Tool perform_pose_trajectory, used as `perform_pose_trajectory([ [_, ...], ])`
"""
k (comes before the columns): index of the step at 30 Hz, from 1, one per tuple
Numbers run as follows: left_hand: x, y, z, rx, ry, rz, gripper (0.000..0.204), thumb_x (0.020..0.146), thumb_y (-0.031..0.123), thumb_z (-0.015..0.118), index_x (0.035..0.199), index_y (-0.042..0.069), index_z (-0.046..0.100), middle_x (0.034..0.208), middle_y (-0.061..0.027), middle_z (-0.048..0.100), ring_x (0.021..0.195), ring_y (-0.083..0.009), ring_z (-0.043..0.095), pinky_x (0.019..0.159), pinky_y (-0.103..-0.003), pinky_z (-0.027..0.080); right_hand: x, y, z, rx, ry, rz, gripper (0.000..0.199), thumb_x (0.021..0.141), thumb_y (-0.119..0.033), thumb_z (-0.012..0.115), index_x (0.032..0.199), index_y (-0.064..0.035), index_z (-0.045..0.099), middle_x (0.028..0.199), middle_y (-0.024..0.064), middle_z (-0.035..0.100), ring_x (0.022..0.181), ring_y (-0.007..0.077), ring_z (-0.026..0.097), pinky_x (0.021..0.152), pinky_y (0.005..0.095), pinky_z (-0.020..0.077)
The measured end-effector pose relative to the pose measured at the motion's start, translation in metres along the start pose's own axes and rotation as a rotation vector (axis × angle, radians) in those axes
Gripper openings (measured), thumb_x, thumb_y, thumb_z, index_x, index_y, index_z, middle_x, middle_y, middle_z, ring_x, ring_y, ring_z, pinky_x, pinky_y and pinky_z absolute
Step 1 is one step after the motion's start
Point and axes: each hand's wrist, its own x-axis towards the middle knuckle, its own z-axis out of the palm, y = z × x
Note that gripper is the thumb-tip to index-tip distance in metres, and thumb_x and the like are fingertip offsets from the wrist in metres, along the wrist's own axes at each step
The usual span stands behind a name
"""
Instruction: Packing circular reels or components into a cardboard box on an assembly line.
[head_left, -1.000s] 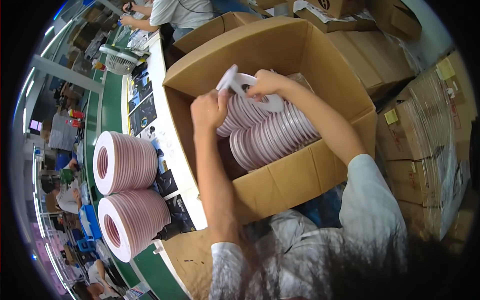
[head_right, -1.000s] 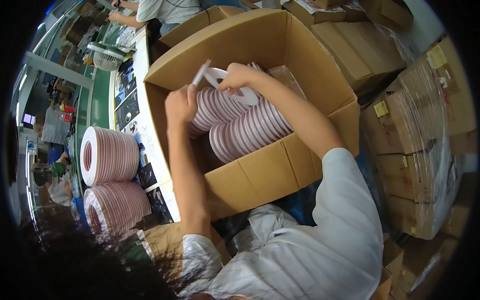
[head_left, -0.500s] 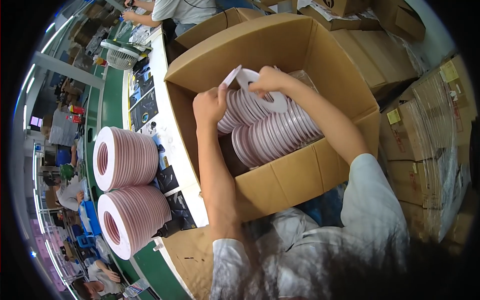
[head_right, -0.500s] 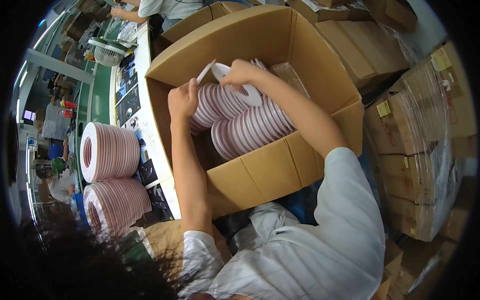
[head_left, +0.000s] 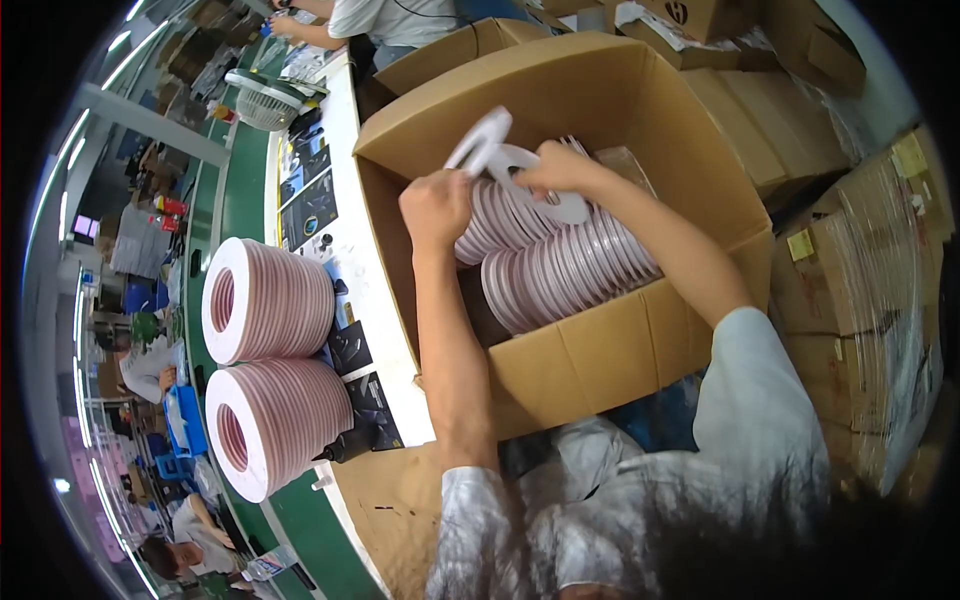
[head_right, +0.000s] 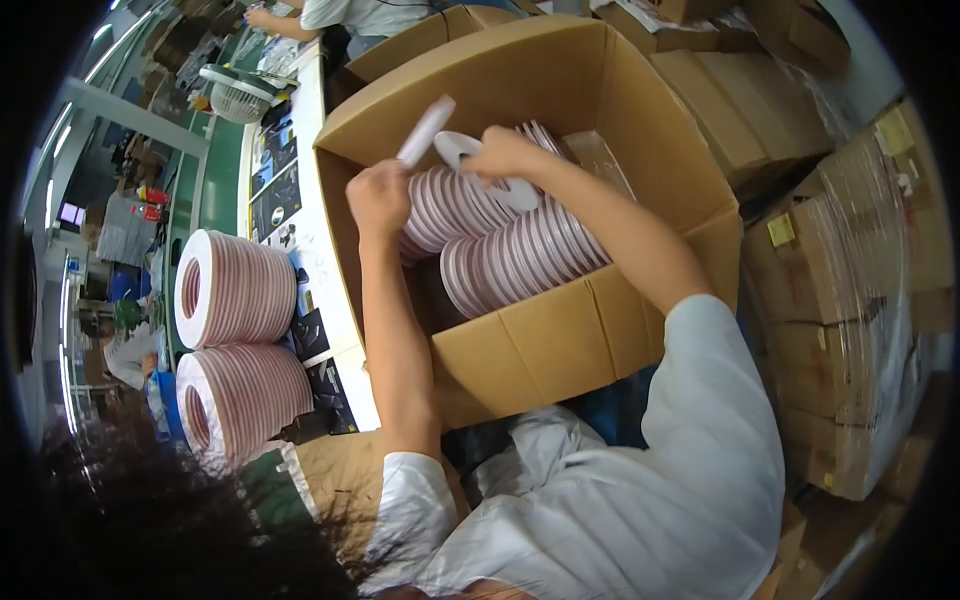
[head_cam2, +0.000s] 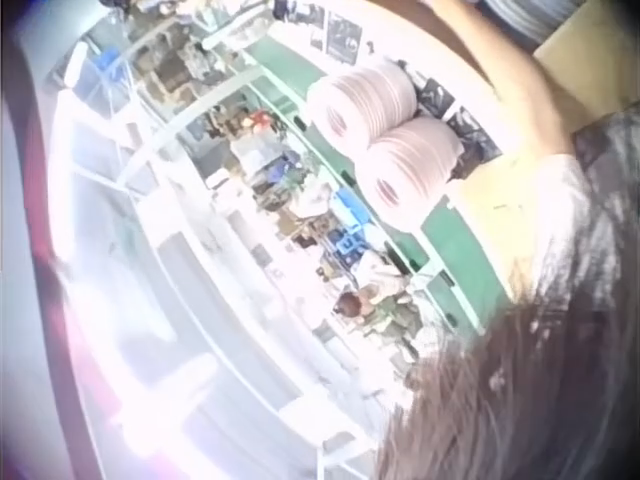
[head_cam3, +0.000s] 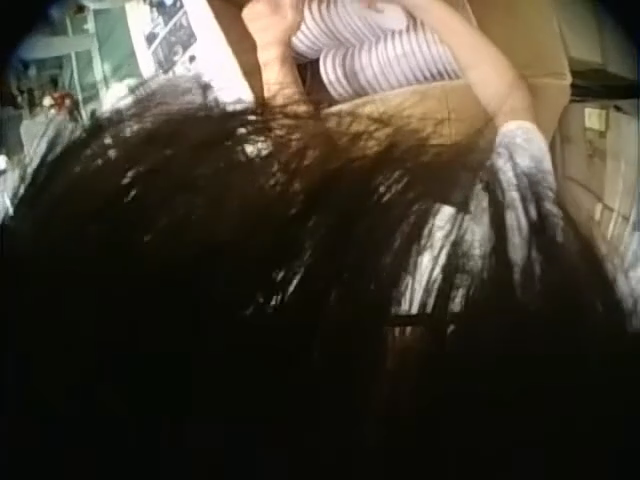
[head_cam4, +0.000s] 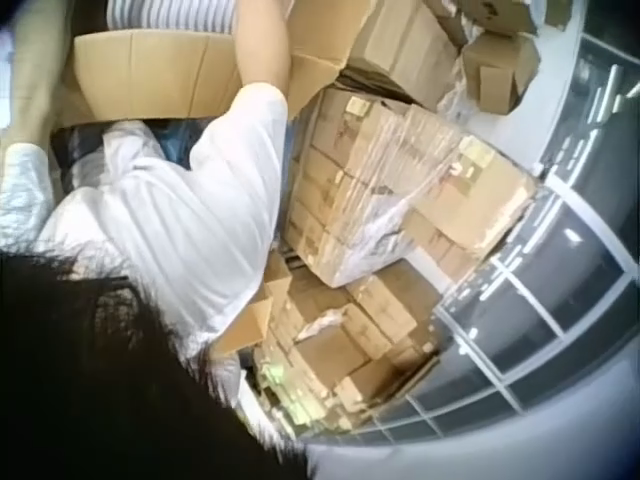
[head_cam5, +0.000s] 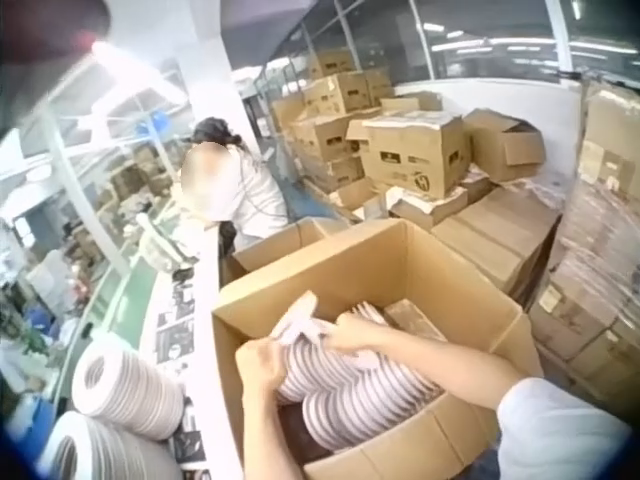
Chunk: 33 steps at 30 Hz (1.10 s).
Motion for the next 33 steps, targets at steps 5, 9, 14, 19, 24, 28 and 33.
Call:
perform_pose_trajectory([
  [5,0.019,0.025,-0.026,0.127,-0.263,-0.248,0.046,0.094,0.037,0.041,0.076,0.003,0.066,0.071,-0.0221,0.062,0.070,-0.0407,0.061,0.063,-0.048,0.048,0.001,-0.007,0.006,0.085,0.129,-0.139,0.021,0.065,-0.024,0.071,0.065,-0.0041,0.068,0.062,0.0090,0.067,0.057,0.0182,0.064,0.061,0.0316,0.0511],
  [9,0.009,0.003,-0.011,-0.012,0.259,-0.200,0.049,0.095,0.038,0.039,0.071,0.003,0.063,0.060,-0.0166,0.056,0.057,-0.0362,0.058,0.055,-0.044,0.045,0.002,-0.002,0.002,0.030,0.148,-0.119,0.024,0.067,-0.026,0.070,0.070,-0.0028,0.069,0.062,0.0095,0.066,0.055,0.0174,0.063,0.057,0.0311,0.0498],
  [14,0.007,0.016,-0.006,0.191,-0.220,-0.104,0.046,0.093,0.036,0.044,0.066,0.004,0.063,0.060,-0.0167,0.058,0.057,-0.0355,0.059,0.054,-0.042,0.045,-0.007,-0.008,-0.003,-0.095,0.108,-0.042,0.021,0.067,-0.023,0.070,0.064,-0.0028,0.066,0.059,0.0080,0.065,0.058,0.0166,0.064,0.059,0.0304,0.0497],
  [19,0.013,0.019,-0.024,0.149,-0.222,-0.284,0.050,0.094,0.038,0.042,0.069,0.002,0.066,0.066,-0.0217,0.061,0.064,-0.0418,0.060,0.061,-0.049,0.047,-0.016,-0.019,0.002,-0.026,0.146,-0.177,0.024,0.071,-0.022,0.069,0.074,0.0011,0.070,0.062,0.0083,0.067,0.059,0.0146,0.064,0.059,0.0281,0.0489],
  [24,0.007,-0.004,-0.005,-0.451,0.204,-0.847,0.071,0.101,0.044,0.020,0.073,-0.004,0.064,0.061,-0.0145,0.062,0.061,-0.0294,0.062,0.065,-0.038,0.051,-0.010,-0.002,-0.039,0.585,0.163,-0.196,0.028,0.087,-0.026,0.064,0.090,0.0014,0.069,0.083,0.0114,0.069,0.076,0.0156,0.065,0.071,0.0293,0.0509],
  [28,-0.005,-0.034,0.003,-0.947,0.392,-1.089,0.078,0.100,0.052,0.010,0.098,-0.008,0.060,0.078,-0.0173,0.065,0.069,-0.0291,0.063,0.068,-0.039,0.053,-0.013,-0.025,-0.037,1.126,0.117,-0.415,0.029,0.094,-0.026,0.057,0.105,-0.0003,0.066,0.115,0.0137,0.063,0.106,0.0166,0.059,0.089,0.0294,0.0468],
  [33,0.012,0.011,0.013,-1.637,0.118,-1.145,0.089,0.093,0.064,0.002,0.109,-0.007,0.054,0.082,-0.0180,0.065,0.077,-0.0309,0.064,0.075,-0.041,0.056,0.009,0.005,-0.003,0.796,0.205,-0.355,0.055,0.094,-0.033,0.058,0.135,0.0015,0.043,0.132,0.0124,0.051,0.121,0.0177,0.047,0.102,0.0330,0.0374],
])
